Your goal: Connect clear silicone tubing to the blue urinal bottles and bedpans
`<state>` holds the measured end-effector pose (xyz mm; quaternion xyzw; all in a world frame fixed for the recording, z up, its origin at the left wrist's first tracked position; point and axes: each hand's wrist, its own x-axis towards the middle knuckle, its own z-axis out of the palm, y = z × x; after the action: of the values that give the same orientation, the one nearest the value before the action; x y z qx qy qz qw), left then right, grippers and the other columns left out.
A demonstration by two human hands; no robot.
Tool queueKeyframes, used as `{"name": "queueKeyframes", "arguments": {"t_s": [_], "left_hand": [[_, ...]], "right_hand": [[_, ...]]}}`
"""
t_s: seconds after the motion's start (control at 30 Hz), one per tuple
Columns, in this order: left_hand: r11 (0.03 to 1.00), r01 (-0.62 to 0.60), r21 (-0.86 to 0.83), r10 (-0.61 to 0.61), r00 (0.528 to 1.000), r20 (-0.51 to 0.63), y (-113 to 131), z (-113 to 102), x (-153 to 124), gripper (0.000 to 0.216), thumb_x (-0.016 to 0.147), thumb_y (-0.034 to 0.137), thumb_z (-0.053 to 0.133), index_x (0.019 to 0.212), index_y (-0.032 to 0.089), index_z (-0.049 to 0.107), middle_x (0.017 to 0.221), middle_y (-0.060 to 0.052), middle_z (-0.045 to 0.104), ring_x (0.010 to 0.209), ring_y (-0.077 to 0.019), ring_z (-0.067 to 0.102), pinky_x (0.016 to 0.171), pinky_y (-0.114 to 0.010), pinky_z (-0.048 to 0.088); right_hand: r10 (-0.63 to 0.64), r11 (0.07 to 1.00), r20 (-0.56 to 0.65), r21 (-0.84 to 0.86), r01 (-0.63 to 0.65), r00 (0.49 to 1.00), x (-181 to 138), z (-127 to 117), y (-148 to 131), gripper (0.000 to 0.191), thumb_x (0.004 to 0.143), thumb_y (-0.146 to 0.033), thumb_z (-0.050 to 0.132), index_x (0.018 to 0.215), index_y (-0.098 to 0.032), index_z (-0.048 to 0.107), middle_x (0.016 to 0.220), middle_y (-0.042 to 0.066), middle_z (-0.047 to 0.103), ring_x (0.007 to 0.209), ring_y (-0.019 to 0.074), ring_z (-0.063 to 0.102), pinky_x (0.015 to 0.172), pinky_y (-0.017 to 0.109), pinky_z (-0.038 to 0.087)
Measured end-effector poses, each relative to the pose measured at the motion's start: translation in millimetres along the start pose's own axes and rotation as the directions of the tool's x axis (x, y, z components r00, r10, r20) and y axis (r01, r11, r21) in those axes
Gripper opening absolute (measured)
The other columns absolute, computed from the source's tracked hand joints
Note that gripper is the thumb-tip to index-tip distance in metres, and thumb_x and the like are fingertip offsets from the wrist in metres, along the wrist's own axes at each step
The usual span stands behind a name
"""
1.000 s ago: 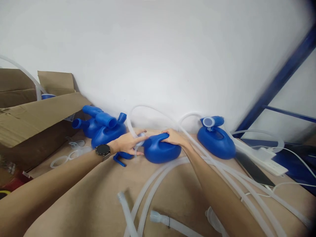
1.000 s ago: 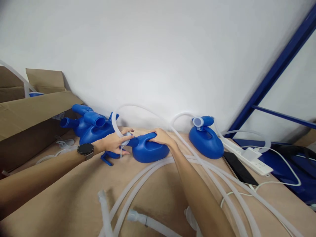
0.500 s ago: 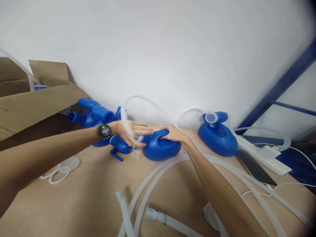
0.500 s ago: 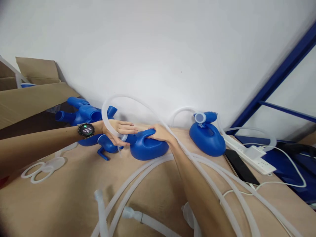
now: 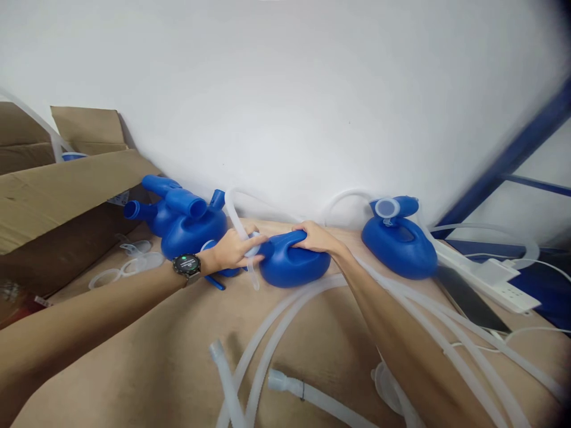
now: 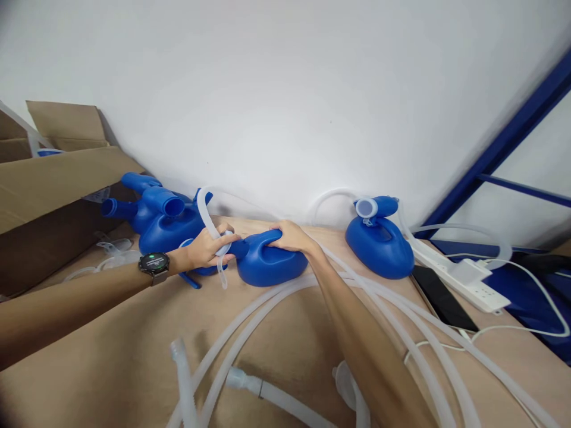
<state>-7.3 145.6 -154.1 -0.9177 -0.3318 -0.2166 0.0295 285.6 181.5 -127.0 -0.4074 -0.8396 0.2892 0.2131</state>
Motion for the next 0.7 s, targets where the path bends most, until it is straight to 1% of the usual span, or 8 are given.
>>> {"name": "queueKeyframes", "arguments": {"t_s": [0.07, 0.13, 0.2, 0.27, 0.37, 0.47, 0.57, 0.7], "left_hand": [[0.997, 0.075, 0.019, -0.074, 0.997, -0.029, 10.1, 1.6, -3.6, 0.062, 0.097, 0.065, 0.046, 0.131, 0.018, 0.068, 0.115, -0.017, 0.067, 0.091, -0.0305, 0.068, 0.08, -0.041, 0.055], [0.988, 0.15, 0.025, -0.149, 0.987, -0.055, 20.8, 2.5, -6.6, 0.058, 0.1, 0.062, 0.044, 0.135, 0.02, 0.064, 0.119, -0.015, 0.067, 0.093, -0.029, 0.069, 0.079, -0.038, 0.054], [0.973, 0.231, 0.023, -0.228, 0.97, -0.082, 32.8, 3.1, -8.1, 0.053, 0.102, 0.059, 0.042, 0.135, 0.022, 0.062, 0.121, -0.012, 0.068, 0.095, -0.0285, 0.07, 0.079, -0.036, 0.053], [0.947, 0.322, 0.017, -0.318, 0.941, -0.114, 46.1, 3.8, -7.6, 0.048, 0.105, 0.055, 0.039, 0.134, 0.023, 0.06, 0.12, -0.011, 0.069, 0.098, -0.0287, 0.071, 0.08, -0.036, 0.053], [0.884, 0.467, 0.001, -0.461, 0.872, -0.164, 66.5, 3.5, -4.0, 0.044, 0.108, 0.051, 0.035, 0.134, 0.024, 0.057, 0.116, -0.01, 0.072, 0.098, -0.0289, 0.072, 0.077, -0.035, 0.052], [0.812, 0.583, -0.014, -0.575, 0.797, -0.182, 82.0, -0.4, 2.4, 0.039, 0.109, 0.049, 0.034, 0.132, 0.025, 0.056, 0.107, -0.008, 0.075, 0.093, -0.0286, 0.074, 0.073, -0.034, 0.049], [0.745, 0.667, -0.022, -0.66, 0.731, -0.172, 89.1, -7.7, 11.0, 0.033, 0.109, 0.046, 0.035, 0.125, 0.027, 0.057, 0.099, -0.007, 0.076, 0.091, -0.0291, 0.074, 0.071, -0.032, 0.047], [0.641, 0.767, -0.018, -0.761, 0.633, -0.144, 90.5, -17.3, 24.4, 0.031, 0.108, 0.045, 0.037, 0.115, 0.025, 0.06, 0.096, -0.01, 0.076, 0.089, -0.0325, 0.075, 0.072, -0.035, 0.049]], "right_hand": [[0.003, 1.0, 0.002, -0.003, -0.003, 1.0, 0.5, -0.2, -0.4, 0.027, 0.067, -0.044, 0.067, 0.062, -0.02, 0.057, 0.063, -0.003, 0.055, 0.065, 0.0148, 0.052, 0.06, 0.025, 0.035], [0.009, 1.0, 0.002, -0.009, -0.009, 1.0, 0.3, -0.5, -1.2, 0.026, 0.067, -0.043, 0.066, 0.062, -0.019, 0.058, 0.062, -0.003, 0.056, 0.064, 0.0145, 0.052, 0.059, 0.025, 0.035], [0.017, 1.0, 0.002, -0.016, -0.017, 1.0, -0.4, -0.9, -2.3, 0.025, 0.066, -0.042, 0.066, 0.063, -0.019, 0.058, 0.062, -0.003, 0.056, 0.063, 0.0143, 0.052, 0.059, 0.025, 0.035], [0.026, 0.999, 0.006, -0.023, -0.026, 1.0, -1.1, -1.4, -3.2, 0.024, 0.066, -0.042, 0.066, 0.064, -0.018, 0.06, 0.062, -0.003, 0.057, 0.064, 0.0145, 0.053, 0.059, 0.024, 0.036], [0.033, 0.999, 0.012, -0.028, -0.033, 0.999, -1.0, -1.8, -4.0, 0.024, 0.066, -0.041, 0.065, 0.067, -0.018, 0.063, 0.064, -0.003, 0.059, 0.065, 0.0151, 0.055, 0.059, 0.024, 0.038], [0.042, 0.998, 0.01, -0.042, -0.041, 0.999, -0.3, -1.1, -5.4, 0.023, 0.067, -0.04, 0.066, 0.069, -0.017, 0.066, 0.067, -0.002, 0.063, 0.067, 0.0162, 0.058, 0.06, 0.024, 0.04], [0.053, 0.996, -0.013, -0.072, -0.053, 0.999, -0.6, 0.3, -9.2, 0.022, 0.07, -0.038, 0.066, 0.071, -0.016, 0.07, 0.067, -0.001, 0.066, 0.068, 0.0169, 0.06, 0.061, 0.024, 0.04], [0.065, 0.988, -0.049, -0.134, -0.071, 0.997, -2.4, 1.6, -16.1, 0.023, 0.078, -0.036, 0.066, 0.078, -0.016, 0.075, 0.074, 0.001, 0.073, 0.073, 0.0182, 0.065, 0.064, 0.024, 0.042]]}}
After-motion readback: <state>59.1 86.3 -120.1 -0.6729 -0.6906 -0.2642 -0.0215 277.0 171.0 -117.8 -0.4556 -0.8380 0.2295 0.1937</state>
